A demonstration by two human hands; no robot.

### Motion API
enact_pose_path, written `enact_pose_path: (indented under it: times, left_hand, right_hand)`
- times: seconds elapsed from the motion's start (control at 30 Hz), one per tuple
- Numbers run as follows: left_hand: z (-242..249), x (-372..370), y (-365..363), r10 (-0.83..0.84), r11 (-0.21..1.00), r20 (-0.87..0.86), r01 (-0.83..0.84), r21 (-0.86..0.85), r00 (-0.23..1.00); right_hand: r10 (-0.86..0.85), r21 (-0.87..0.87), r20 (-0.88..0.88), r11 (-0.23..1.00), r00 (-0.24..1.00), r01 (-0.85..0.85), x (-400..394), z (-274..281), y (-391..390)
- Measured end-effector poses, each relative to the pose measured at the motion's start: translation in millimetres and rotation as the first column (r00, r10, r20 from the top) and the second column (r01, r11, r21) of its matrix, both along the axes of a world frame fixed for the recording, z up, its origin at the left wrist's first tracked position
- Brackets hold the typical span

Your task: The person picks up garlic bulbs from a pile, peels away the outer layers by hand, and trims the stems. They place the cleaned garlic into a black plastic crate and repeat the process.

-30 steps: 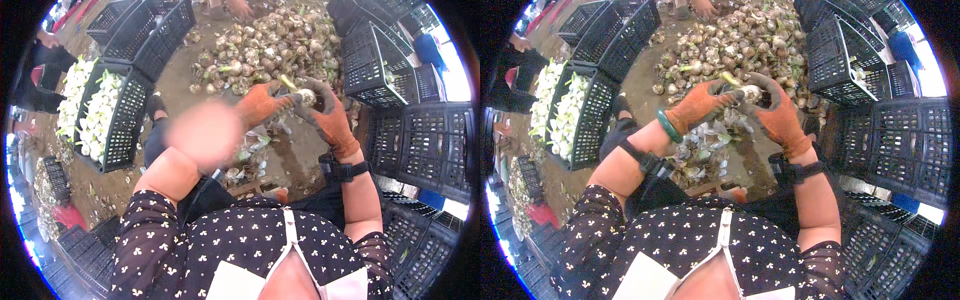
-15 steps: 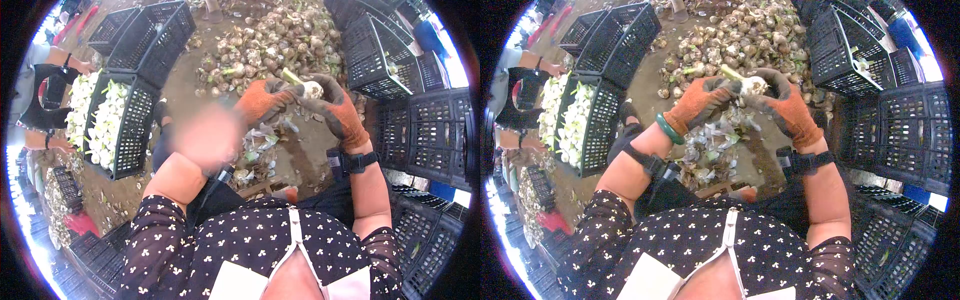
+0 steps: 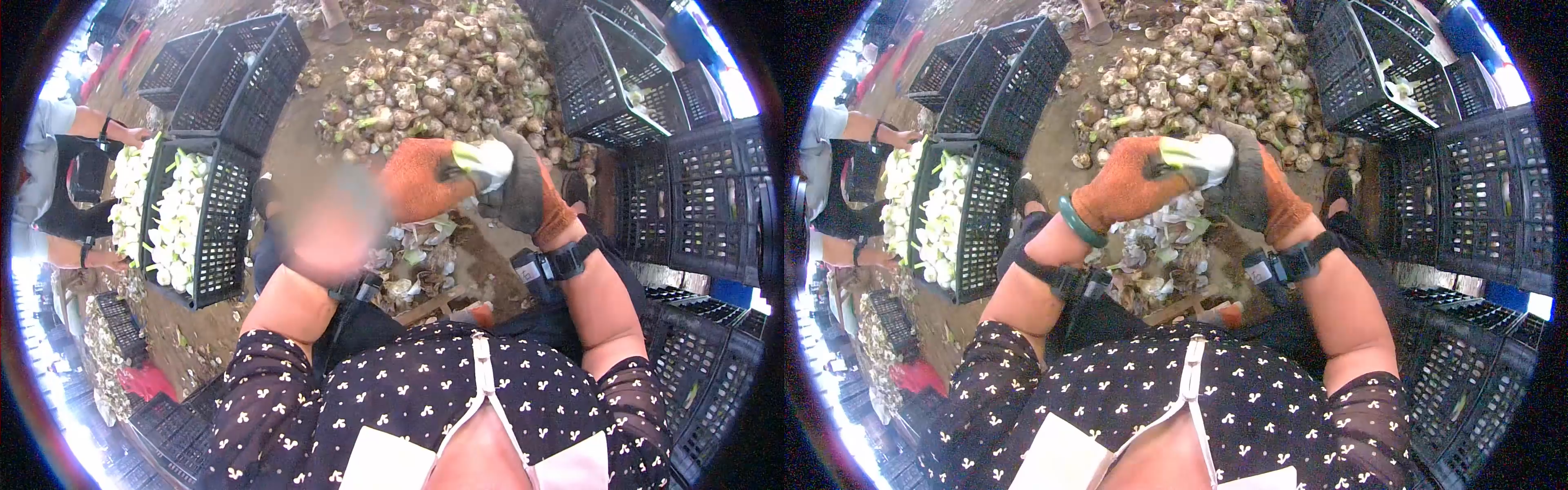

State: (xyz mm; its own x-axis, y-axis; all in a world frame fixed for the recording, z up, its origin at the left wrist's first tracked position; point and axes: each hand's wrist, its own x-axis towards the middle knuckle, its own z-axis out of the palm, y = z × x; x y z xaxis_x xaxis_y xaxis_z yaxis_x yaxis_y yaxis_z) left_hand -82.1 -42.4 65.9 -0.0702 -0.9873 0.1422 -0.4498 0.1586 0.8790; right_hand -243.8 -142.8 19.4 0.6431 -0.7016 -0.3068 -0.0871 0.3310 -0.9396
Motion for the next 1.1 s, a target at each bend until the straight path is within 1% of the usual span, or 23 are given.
enact_pose_path:
  times: [0.03,0.07,0.13,0.2,0.23,0.27,0.3,0.47,0.57,0.6,0.63,0.67,0.7,0.73,0.77,0.8,0.83,0.87,0.9,0.97,1.0,1.03,1.1]
  left_hand:
    - [-4.6,-1.6,-2.2,0.067,0.997,-0.034,-0.066,0.042,0.997]
    - [-8.3,-3.9,-4.0,0.136,0.988,-0.064,-0.131,0.088,0.989]
    - [-13.5,-10.4,-4.3,0.180,0.962,-0.142,-0.144,0.234,0.973]
    - [-20.9,-18.1,-3.6,0.357,0.926,0.111,-0.367,0.089,0.927]
    - [-20.4,-25.4,-0.7,0.359,0.930,0.208,-0.330,-0.159,0.910]
    - [-19.4,-28.2,1.4,0.350,0.934,0.209,-0.323,-0.154,0.913]
    - [-18.4,-30.9,3.3,0.307,0.941,0.219,-0.260,-0.218,0.926]
    - [-14.0,-23.3,5.0,0.162,0.958,0.149,-0.120,-0.260,0.975]
    - [-23.3,-22.6,5.1,0.126,0.974,0.037,-0.116,-0.195,0.991]
    - [-30.5,-24.6,5.1,0.125,0.973,0.036,-0.116,-0.197,0.991]
    - [-37.5,-27.9,5.4,0.131,0.989,-0.226,-0.144,-0.043,0.965]
    - [-42.9,-29.5,5.2,0.166,0.985,-0.467,-0.127,0.114,0.869]
    - [-34.5,-27.6,6.0,0.164,0.986,-0.468,-0.125,0.114,0.869]
    - [-19.0,-22.0,6.2,0.360,0.929,-0.570,-0.231,0.288,0.739]
    - [-10.0,-15.7,4.2,0.542,0.836,-0.618,-0.294,0.463,0.569]
    - [-13.8,-7.6,-3.7,0.473,0.852,-0.808,-0.414,0.320,0.350]
    - [-11.9,15.0,-3.0,0.536,0.833,-0.738,-0.400,0.382,0.411]
    - [-10.2,32.8,-0.1,0.589,0.807,-0.658,-0.391,0.443,0.469]
    - [-13.5,33.8,-1.5,0.589,0.807,-0.659,-0.391,0.443,0.469]
    - [-33.8,39.0,-1.7,0.515,0.840,-0.250,-0.425,0.337,0.820]
    - [-47.5,41.2,-0.2,0.442,0.859,0.000,-0.424,0.288,0.897]
    - [-59.3,41.7,2.3,0.347,0.878,0.255,-0.408,0.249,0.902]
    - [-76.1,41.4,8.9,0.102,0.916,0.701,-0.341,0.210,0.705]
  right_hand:
    - [-0.004,-0.229,-0.064,0.973,0.998,-0.011,4.4,-3.2,-1.8]
    - [-0.001,-0.230,-0.063,0.973,0.998,-0.014,2.8,-2.6,-3.8]
    - [0.077,0.076,-0.153,0.995,0.985,-0.066,11.2,40.8,8.5]
    - [-0.109,0.154,-0.102,0.980,0.989,0.124,16.7,38.1,16.5]
    - [-0.089,-0.604,-0.158,0.796,0.983,-0.024,11.9,19.6,11.5]
    - [-0.118,-0.972,-0.216,0.116,0.969,-0.203,6.2,5.0,7.9]
    - [-0.061,-0.843,-0.199,0.520,0.978,-0.139,9.6,13.0,14.1]
    - [0.002,-0.746,-0.166,0.653,0.986,-0.127,4.7,19.5,16.7]
    - [-0.072,-0.866,-0.256,0.460,0.964,-0.196,1.9,9.4,14.4]
    - [0.022,-0.530,-0.159,0.842,0.987,-0.104,2.1,12.6,12.0]
    - [0.051,-0.038,-0.025,0.998,0.998,-0.052,2.2,14.3,10.8]
    - [0.049,-0.039,-0.025,0.998,0.998,-0.050,2.1,10.6,11.8]
    - [0.037,-0.297,-0.026,0.954,0.999,-0.043,1.5,3.5,15.0]
    - [0.029,-0.535,-0.024,0.844,0.999,-0.038,1.4,0.5,15.7]
    - [0.030,-0.539,-0.024,0.841,0.999,-0.038,1.1,2.7,11.1]
    - [0.085,-0.133,0.186,0.989,0.979,-0.061,0.3,6.5,4.8]
    - [0.040,0.289,0.391,0.943,0.920,-0.164,-0.9,10.7,-0.3]
    - [-0.093,0.622,0.542,0.712,0.835,-0.325,-2.4,14.4,-2.4]
    - [-0.107,0.533,0.349,0.840,0.931,-0.103,-3.0,17.8,-2.3]
    - [-0.149,0.595,0.346,0.798,0.926,-0.094,-2.7,23.6,3.0]
    - [-0.193,0.657,0.334,0.749,0.922,-0.081,-1.8,24.3,5.2]
    - [-0.183,0.659,0.333,0.746,0.925,-0.089,-1.6,22.2,5.5]
    - [-0.175,0.636,0.387,0.761,0.905,-0.124,-5.3,14.6,6.6]
